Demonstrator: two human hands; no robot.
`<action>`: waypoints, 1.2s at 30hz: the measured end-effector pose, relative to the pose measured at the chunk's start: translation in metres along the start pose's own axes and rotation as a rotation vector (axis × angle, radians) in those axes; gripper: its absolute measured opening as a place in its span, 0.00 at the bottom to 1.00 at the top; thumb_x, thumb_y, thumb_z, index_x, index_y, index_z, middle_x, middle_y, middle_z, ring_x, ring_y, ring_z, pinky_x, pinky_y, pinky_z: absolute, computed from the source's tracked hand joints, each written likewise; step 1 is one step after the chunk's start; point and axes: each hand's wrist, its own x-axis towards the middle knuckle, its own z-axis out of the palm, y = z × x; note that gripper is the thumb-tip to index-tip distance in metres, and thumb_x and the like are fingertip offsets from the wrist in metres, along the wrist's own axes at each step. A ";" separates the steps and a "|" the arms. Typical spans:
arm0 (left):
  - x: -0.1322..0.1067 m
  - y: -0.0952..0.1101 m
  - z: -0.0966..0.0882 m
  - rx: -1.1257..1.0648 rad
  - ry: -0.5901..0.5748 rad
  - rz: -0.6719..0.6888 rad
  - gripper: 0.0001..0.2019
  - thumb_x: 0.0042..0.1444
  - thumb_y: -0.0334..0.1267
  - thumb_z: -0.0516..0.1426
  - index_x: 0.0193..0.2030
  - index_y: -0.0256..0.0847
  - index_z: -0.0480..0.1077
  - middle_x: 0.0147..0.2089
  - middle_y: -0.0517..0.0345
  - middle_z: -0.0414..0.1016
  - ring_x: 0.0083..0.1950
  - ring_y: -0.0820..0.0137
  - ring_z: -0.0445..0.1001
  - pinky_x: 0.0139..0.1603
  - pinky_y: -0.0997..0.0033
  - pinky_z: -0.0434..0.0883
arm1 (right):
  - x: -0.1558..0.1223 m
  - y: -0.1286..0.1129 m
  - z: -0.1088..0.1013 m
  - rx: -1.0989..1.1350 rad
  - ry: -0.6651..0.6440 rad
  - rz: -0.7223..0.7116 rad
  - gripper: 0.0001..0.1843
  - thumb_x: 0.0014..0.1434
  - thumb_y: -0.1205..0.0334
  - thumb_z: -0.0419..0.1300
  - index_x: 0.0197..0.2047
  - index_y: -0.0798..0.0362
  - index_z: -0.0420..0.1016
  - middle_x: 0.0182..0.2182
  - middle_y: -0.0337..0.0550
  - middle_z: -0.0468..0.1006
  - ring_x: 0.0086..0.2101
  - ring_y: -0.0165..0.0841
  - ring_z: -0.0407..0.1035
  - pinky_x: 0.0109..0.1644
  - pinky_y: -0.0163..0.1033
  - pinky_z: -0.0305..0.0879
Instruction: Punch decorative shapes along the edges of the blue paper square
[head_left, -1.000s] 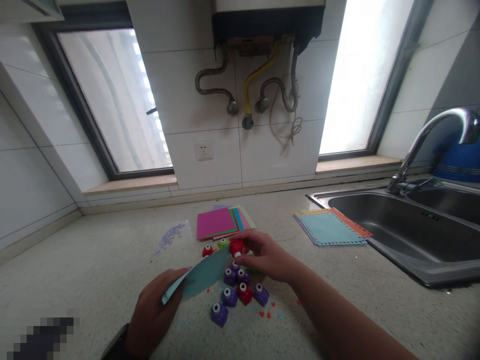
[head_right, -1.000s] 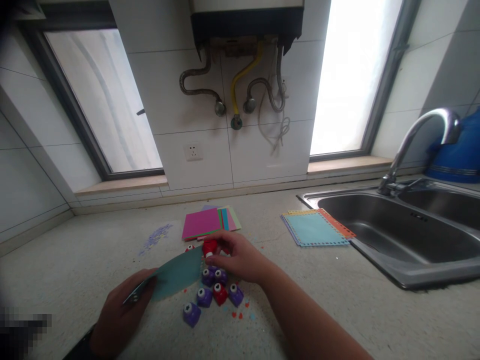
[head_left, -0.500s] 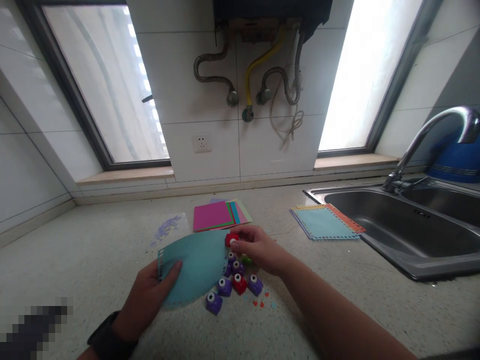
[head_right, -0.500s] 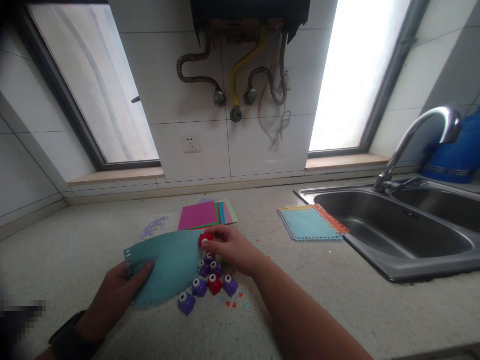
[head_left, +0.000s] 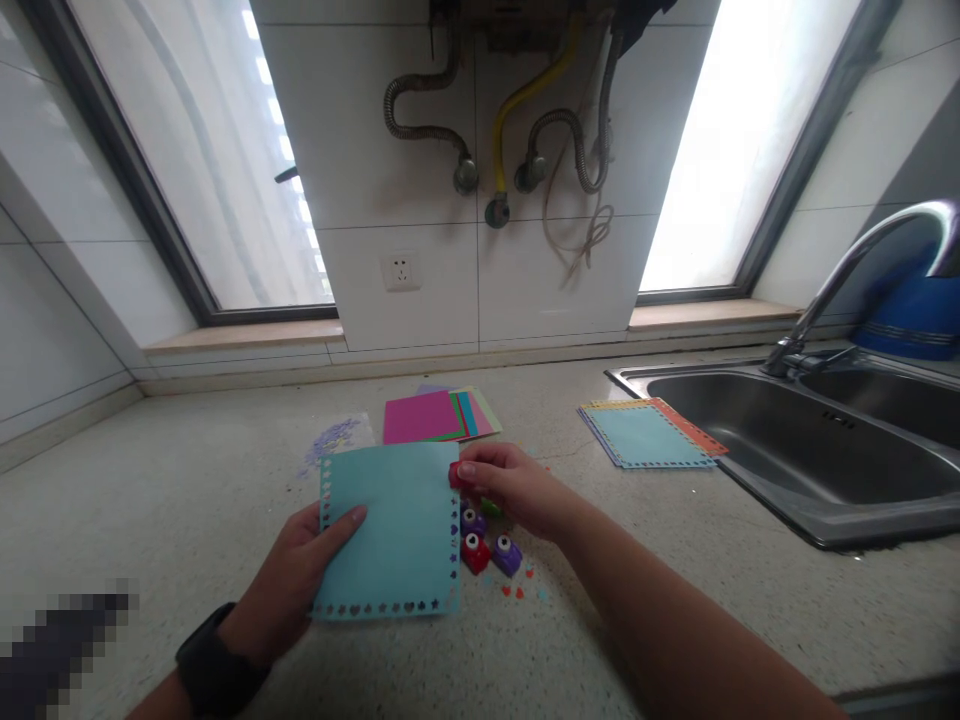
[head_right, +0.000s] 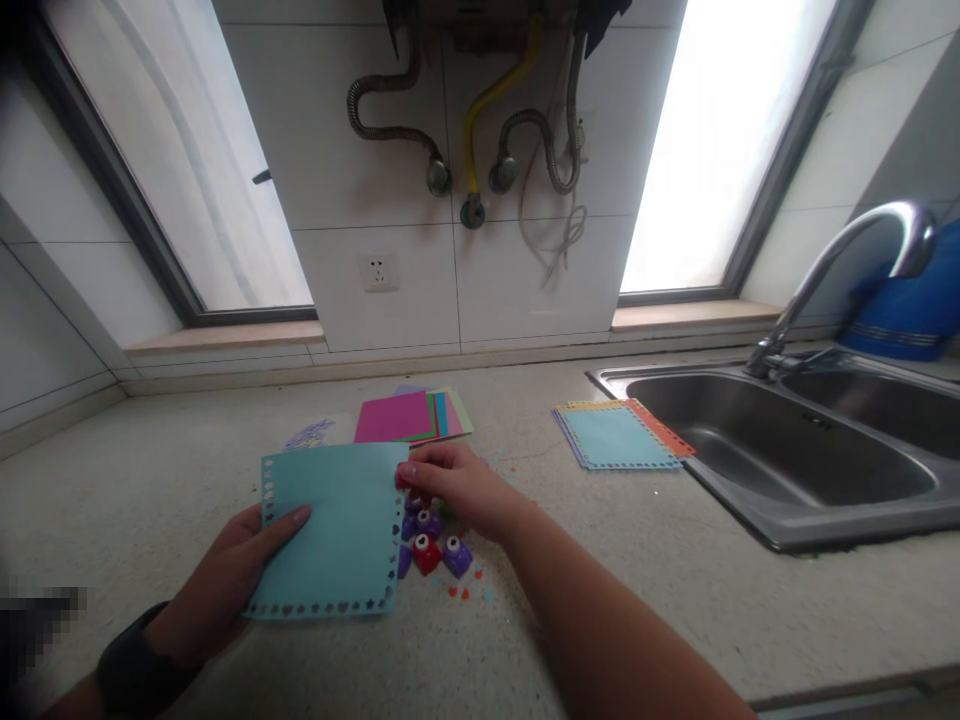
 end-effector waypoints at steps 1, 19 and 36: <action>0.000 -0.001 0.000 0.012 -0.004 -0.003 0.17 0.54 0.39 0.67 0.48 0.36 0.73 0.35 0.48 0.84 0.31 0.59 0.83 0.33 0.60 0.81 | 0.000 0.001 0.000 -0.013 0.005 0.005 0.12 0.57 0.53 0.69 0.33 0.54 0.79 0.30 0.41 0.75 0.29 0.27 0.66 0.33 0.33 0.61; 0.003 -0.013 0.001 0.100 -0.006 -0.005 0.08 0.62 0.35 0.60 0.47 0.38 0.71 0.32 0.52 0.83 0.25 0.64 0.80 0.26 0.65 0.79 | -0.001 0.004 0.005 -0.097 0.026 0.146 0.15 0.58 0.52 0.67 0.30 0.54 0.71 0.20 0.36 0.70 0.21 0.24 0.63 0.22 0.30 0.54; 0.002 -0.012 0.003 0.127 0.019 -0.001 0.07 0.60 0.34 0.61 0.46 0.38 0.72 0.32 0.52 0.83 0.25 0.64 0.80 0.26 0.67 0.79 | -0.001 0.008 0.005 -0.140 0.001 0.163 0.17 0.59 0.51 0.66 0.28 0.52 0.66 0.18 0.33 0.67 0.18 0.23 0.57 0.18 0.31 0.47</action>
